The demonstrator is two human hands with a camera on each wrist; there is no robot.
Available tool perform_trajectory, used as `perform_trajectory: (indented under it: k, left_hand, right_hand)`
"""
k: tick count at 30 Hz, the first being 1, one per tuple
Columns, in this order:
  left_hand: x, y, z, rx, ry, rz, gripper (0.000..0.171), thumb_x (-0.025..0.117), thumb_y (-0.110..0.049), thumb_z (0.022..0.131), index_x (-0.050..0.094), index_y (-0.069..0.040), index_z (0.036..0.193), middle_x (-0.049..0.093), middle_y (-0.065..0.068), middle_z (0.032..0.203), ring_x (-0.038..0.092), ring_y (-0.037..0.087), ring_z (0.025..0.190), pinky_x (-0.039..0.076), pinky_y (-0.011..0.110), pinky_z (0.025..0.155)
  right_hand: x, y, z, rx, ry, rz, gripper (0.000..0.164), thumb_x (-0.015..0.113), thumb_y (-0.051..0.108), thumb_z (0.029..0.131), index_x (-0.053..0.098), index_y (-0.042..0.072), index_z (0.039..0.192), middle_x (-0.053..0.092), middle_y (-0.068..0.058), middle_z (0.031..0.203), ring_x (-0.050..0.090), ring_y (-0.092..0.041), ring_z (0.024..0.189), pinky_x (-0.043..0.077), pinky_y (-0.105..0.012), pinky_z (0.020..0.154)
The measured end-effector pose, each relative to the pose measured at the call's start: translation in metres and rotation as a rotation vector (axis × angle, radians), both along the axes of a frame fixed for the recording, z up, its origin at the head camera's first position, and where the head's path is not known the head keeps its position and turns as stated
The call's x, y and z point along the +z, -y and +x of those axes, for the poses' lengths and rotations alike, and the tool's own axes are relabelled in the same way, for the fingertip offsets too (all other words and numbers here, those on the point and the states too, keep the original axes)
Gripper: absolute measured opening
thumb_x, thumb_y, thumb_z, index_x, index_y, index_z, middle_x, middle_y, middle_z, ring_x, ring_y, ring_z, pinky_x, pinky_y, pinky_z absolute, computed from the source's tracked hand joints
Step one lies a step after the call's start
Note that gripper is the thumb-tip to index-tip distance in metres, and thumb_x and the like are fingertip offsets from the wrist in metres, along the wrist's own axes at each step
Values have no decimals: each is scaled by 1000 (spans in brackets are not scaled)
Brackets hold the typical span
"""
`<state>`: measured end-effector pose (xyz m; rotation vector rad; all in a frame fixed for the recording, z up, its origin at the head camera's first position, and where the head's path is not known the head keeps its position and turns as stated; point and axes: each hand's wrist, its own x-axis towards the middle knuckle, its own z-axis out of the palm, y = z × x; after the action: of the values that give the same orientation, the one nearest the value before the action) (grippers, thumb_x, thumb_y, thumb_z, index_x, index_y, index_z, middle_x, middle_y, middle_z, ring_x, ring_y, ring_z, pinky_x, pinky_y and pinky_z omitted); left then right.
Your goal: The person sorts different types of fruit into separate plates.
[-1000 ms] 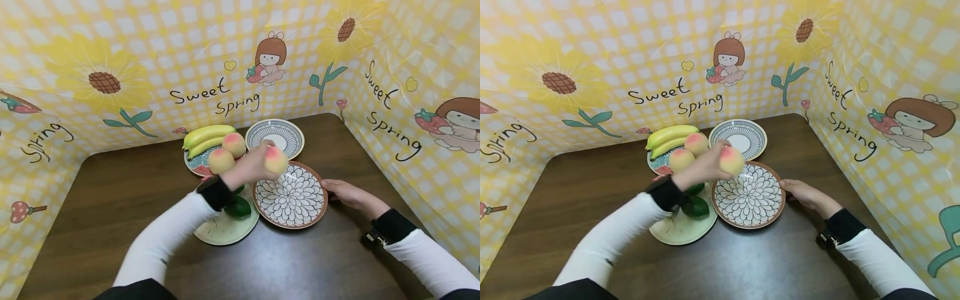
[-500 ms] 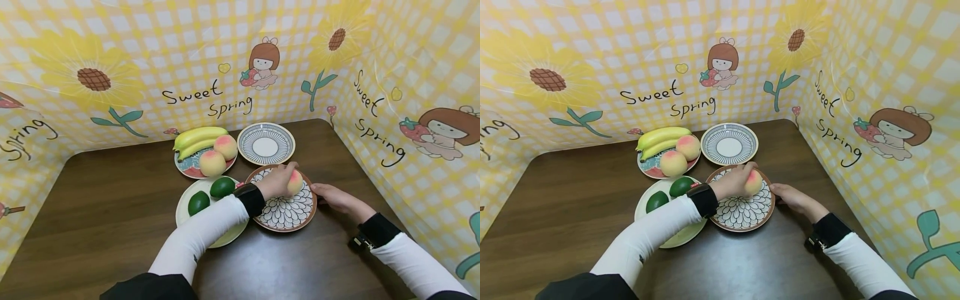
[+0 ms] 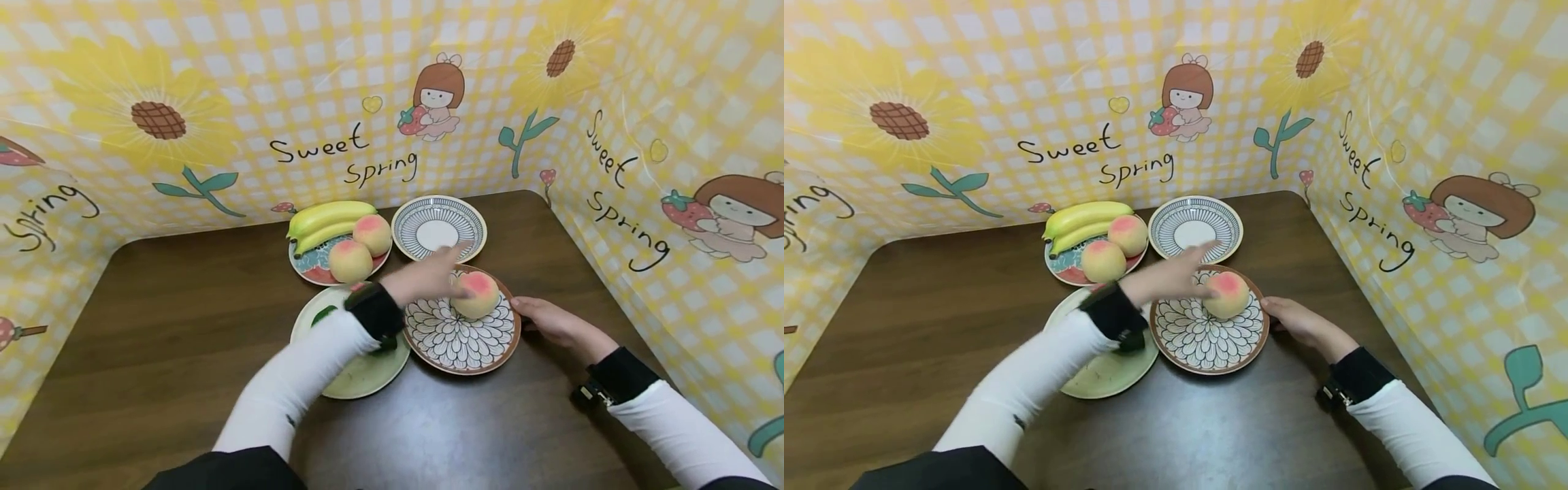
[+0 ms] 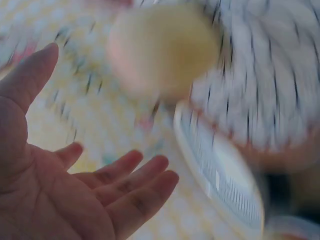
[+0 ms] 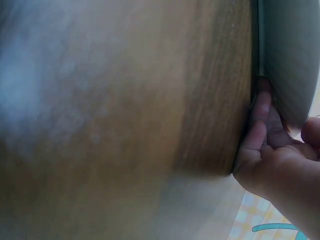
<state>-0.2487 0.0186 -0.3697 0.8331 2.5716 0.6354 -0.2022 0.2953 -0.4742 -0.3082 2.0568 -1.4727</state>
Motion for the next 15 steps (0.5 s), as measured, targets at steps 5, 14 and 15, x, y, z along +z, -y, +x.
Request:
perform_trajectory:
  k: [5, 14, 15]
  left_hand:
    - [29, 71, -22, 147, -18, 82, 92, 77, -29, 91, 23, -1, 161, 36, 23, 163, 38, 34, 151, 30, 45, 127]
    - [0, 150, -47, 411, 69, -44, 108, 76, -47, 86, 18, 7, 159, 34, 30, 161, 39, 40, 149, 35, 49, 123]
    - [-4, 149, -47, 416, 63, -55, 106, 76, -47, 85, 22, 8, 158, 37, 30, 160, 42, 40, 147, 36, 48, 123]
  right_hand:
    - [8, 5, 2, -51, 13, 62, 64, 26, 34, 113, 32, -20, 147, 54, -31, 132, 57, -8, 102, 46, -27, 92]
    - [12, 9, 2, -44, 17, 104, 57, 21, 24, 113, 30, -21, 147, 54, -32, 130, 55, -7, 102, 45, -27, 92]
    - [11, 10, 2, -46, 16, 102, 57, 21, 24, 113, 31, -21, 147, 55, -32, 129, 55, -7, 101, 45, -27, 92]
